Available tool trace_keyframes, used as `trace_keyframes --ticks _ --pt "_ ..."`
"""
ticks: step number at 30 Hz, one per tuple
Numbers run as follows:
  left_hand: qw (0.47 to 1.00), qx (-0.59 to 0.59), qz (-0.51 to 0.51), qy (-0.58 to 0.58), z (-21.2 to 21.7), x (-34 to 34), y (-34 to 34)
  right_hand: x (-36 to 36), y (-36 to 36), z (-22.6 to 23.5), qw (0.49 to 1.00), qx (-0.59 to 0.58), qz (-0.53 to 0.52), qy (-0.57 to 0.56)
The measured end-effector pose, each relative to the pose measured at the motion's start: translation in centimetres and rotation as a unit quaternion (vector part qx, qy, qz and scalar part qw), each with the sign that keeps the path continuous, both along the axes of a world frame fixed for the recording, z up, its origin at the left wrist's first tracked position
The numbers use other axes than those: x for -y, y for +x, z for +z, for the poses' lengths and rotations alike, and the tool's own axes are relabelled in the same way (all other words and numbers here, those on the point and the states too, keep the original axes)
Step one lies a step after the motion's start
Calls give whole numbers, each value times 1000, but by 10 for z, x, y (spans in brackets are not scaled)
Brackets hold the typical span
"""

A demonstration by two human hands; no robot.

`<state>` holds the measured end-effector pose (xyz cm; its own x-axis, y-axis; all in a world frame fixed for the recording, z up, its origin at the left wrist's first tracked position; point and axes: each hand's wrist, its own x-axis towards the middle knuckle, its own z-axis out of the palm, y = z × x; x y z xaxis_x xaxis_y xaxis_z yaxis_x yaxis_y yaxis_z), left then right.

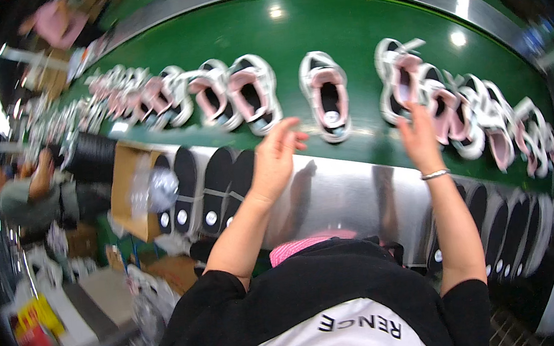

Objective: The person inserts insoles into shoes and places the shoes onto a conveyor belt. The person handles several shoes, placing an insole into each one, and also moves a blue and white checkered cloth from a shelf.

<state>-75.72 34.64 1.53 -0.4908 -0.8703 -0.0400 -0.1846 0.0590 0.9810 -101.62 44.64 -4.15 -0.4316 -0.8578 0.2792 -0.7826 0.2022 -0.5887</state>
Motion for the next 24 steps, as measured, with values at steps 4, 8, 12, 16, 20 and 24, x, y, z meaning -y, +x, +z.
trace_keyframes --ticks 4,8,12,16,20,24 --pt "847 182 318 -384 34 36 107 14 -29 -11 994 -86 -17 62" --pt "671 443 502 -319 49 28 213 28 -22 -18 971 -96 -31 215" --pt "533 532 520 -404 39 36 193 23 -14 -13 972 -63 -24 227" --pt "841 207 332 -373 26 22 101 8 29 10 959 -56 8 278" --pt "995 -28 -28 -87 0 3 -25 -36 25 17 983 -45 24 178" --pt "982 49 -141 -114 -48 7 -110 -106 1 29 988 4 -83 126"
